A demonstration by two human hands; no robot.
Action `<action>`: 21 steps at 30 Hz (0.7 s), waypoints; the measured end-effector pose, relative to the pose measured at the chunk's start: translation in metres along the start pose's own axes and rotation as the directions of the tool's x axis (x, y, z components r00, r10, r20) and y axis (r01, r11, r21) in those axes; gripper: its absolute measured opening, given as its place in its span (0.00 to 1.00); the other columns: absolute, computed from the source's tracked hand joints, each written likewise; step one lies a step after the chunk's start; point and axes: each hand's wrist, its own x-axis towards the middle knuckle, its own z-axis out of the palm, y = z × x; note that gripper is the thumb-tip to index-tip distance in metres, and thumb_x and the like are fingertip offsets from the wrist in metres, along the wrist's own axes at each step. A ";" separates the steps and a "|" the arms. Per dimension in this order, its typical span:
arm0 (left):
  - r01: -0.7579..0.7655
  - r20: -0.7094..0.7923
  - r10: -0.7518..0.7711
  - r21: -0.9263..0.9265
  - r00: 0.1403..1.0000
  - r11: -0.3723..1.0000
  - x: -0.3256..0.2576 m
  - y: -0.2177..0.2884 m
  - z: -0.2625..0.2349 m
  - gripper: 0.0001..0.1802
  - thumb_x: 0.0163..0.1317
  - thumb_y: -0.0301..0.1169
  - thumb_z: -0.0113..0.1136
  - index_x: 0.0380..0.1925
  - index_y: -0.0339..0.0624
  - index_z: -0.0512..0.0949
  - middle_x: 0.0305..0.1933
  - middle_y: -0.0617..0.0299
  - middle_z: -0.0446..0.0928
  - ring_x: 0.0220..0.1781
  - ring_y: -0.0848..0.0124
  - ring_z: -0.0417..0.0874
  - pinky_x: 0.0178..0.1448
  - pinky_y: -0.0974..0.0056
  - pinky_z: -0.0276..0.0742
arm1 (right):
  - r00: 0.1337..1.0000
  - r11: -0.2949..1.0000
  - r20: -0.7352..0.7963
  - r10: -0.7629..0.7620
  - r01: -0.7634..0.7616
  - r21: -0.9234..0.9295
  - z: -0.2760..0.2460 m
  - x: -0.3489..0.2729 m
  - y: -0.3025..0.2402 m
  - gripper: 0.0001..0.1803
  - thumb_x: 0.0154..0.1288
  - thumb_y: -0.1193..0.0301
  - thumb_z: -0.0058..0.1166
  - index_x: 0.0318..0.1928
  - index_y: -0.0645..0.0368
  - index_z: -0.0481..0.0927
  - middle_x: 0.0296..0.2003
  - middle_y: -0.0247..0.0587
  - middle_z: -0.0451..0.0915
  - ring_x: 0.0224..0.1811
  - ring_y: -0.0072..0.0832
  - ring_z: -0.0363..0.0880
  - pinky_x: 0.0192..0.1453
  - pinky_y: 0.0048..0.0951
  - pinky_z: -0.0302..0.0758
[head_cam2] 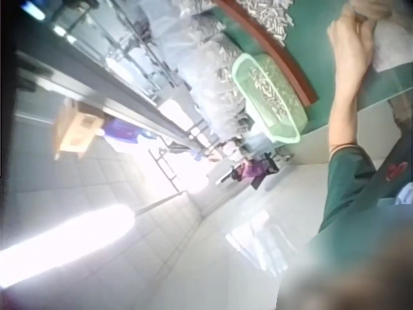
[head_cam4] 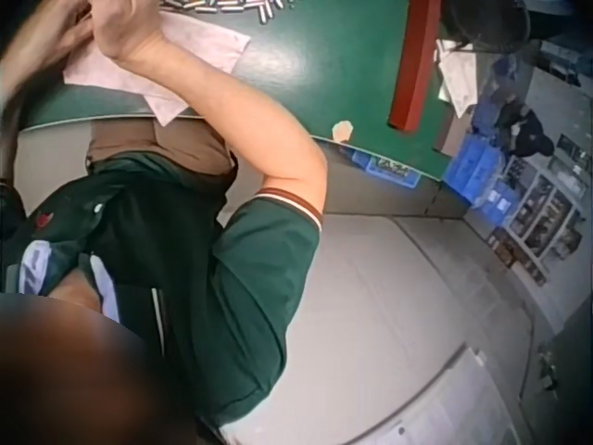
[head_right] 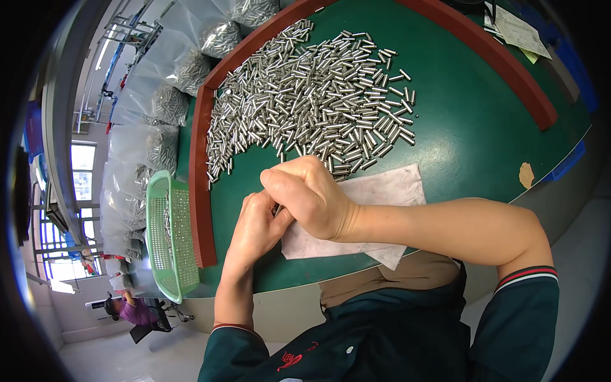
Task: Inspecting and sorting small metal pins on a green workbench into a basket.
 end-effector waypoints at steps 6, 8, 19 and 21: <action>-0.062 -0.041 0.053 -0.291 0.998 0.955 0.002 -0.031 0.005 0.07 0.54 0.27 0.56 0.26 0.34 0.71 0.20 0.64 0.72 0.21 0.77 0.69 0.25 0.71 0.63 | 0.982 0.903 -0.083 0.171 -0.123 0.413 -0.016 0.019 -0.016 0.21 0.61 0.69 0.30 0.10 0.53 0.52 0.07 0.27 0.49 0.10 0.17 0.43 0.15 0.22 0.43; 0.176 0.185 -0.034 -0.841 0.982 0.511 0.006 -0.035 -0.006 0.07 0.59 0.30 0.52 0.28 0.41 0.66 0.19 0.69 0.63 0.18 0.84 0.57 0.22 0.78 0.53 | 0.972 0.825 -0.095 0.217 -0.130 0.550 -0.027 0.024 -0.018 0.22 0.61 0.66 0.30 0.09 0.50 0.51 0.06 0.26 0.49 0.08 0.17 0.42 0.14 0.22 0.44; 0.143 0.138 0.045 -0.980 0.989 -0.134 0.019 -0.059 0.001 0.04 0.60 0.29 0.51 0.34 0.44 0.71 0.29 0.64 0.69 0.18 0.83 0.55 0.23 0.78 0.53 | 0.914 0.699 -0.018 0.405 -0.297 0.650 -0.027 0.020 -0.013 0.21 0.59 0.66 0.32 0.09 0.50 0.51 0.05 0.26 0.49 0.07 0.16 0.42 0.13 0.21 0.42; 0.147 0.143 0.042 -0.980 0.989 -0.134 0.020 -0.060 0.001 0.05 0.60 0.30 0.51 0.35 0.43 0.71 0.28 0.64 0.69 0.18 0.83 0.55 0.23 0.78 0.53 | 0.912 0.697 -0.013 0.410 -0.304 0.650 -0.027 0.021 -0.013 0.21 0.59 0.66 0.32 0.09 0.50 0.51 0.05 0.26 0.49 0.07 0.16 0.42 0.13 0.21 0.42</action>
